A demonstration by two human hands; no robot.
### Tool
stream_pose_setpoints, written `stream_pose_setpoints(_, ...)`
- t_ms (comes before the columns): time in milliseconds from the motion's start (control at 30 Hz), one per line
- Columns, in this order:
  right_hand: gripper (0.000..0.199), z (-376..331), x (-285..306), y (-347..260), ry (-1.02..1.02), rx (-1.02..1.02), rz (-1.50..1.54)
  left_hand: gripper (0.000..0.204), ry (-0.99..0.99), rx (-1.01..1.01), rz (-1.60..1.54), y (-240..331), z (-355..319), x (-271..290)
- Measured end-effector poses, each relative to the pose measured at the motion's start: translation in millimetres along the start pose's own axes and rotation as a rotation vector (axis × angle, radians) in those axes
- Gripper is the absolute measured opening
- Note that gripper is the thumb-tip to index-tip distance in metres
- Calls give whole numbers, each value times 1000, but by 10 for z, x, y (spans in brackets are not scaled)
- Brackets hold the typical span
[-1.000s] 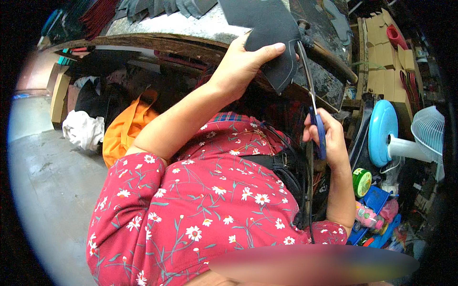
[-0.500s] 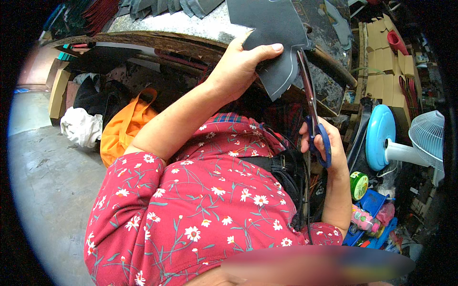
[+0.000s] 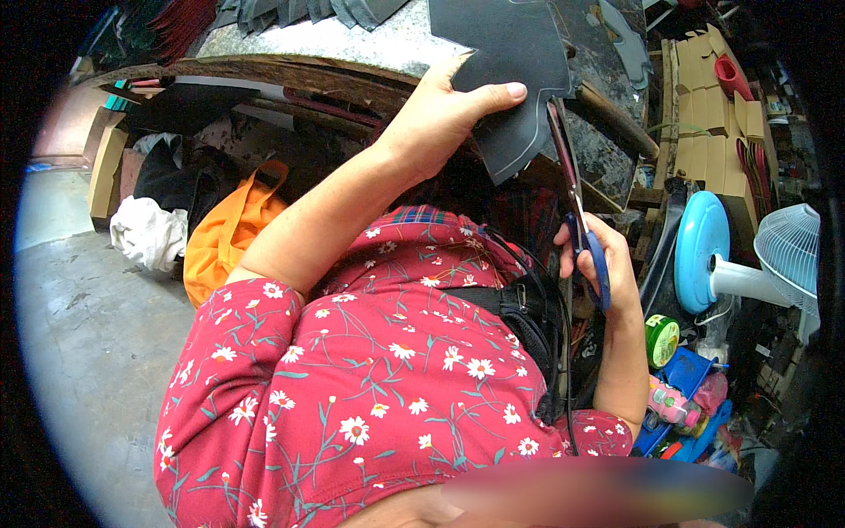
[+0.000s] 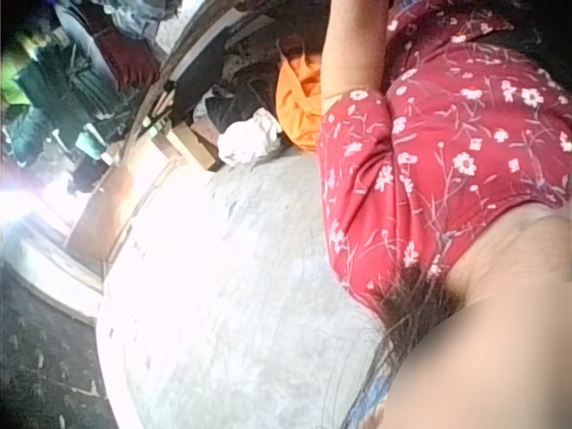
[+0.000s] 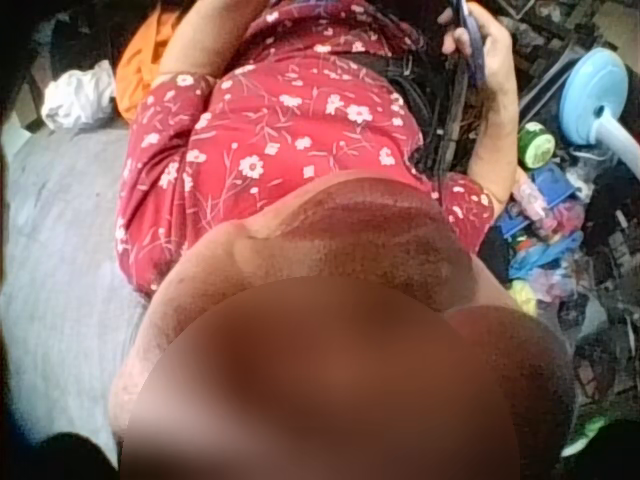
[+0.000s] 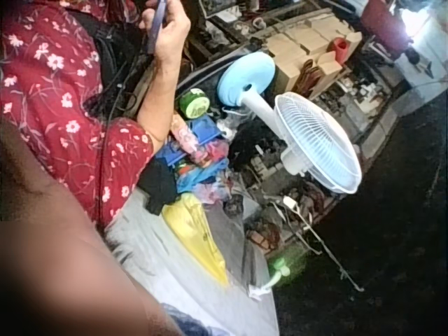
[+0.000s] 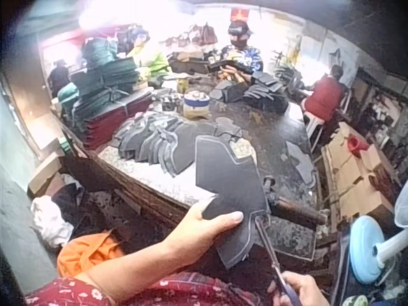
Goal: The person uses scissors to cut a black sheet of material into a specific shape. They repeatedly trim the edges, rotate the piece, and place the finished cutouts on a nearby table.
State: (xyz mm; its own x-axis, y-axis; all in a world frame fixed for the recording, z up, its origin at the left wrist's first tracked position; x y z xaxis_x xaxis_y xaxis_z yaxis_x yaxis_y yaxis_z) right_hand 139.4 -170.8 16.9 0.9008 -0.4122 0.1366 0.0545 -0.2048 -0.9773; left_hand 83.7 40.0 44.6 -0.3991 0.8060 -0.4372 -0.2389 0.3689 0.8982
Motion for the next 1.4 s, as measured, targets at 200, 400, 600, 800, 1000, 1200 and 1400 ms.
stream_pose_setpoints(200,48,-26,28,98,-6,-136,14,29,-33,-55,91,60,-1,-5)
stream_pose_setpoints(400,40,-19,22,39,17,-47,-40,29,-35,-36,90,70,-20,-4)
stream_pose_setpoints(600,32,-32,26,75,-23,-113,-9,28,-39,-56,82,97,-9,-13)
stream_pose_setpoints(800,52,-43,16,133,-29,-119,6,28,-25,-33,59,50,7,10)
stream_pose_setpoints(1000,67,-41,41,109,-68,-127,-1,32,2,-7,-4,41,22,34)
stream_pose_setpoints(1200,82,101,49,-75,-3,-3,-43,32,-11,38,-48,-40,-79,-126)
stream_pose_setpoints(1400,65,225,-10,-198,6,92,-28,28,19,18,-56,-108,-161,-213)
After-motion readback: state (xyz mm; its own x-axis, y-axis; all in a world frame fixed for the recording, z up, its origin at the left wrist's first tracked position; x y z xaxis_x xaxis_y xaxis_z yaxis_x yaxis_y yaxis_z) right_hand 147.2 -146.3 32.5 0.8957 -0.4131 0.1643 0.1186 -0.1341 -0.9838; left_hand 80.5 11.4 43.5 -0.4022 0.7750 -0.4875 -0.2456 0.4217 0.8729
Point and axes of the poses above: each hand's wrist, its own z-axis towards the middle knuckle, its own x-axis out of the back of the hand, y = z × x, the point moved 8 cm from there along z, towards the middle knuckle, and after that the axes turned 1 degree about z, right-handed, at the moved point
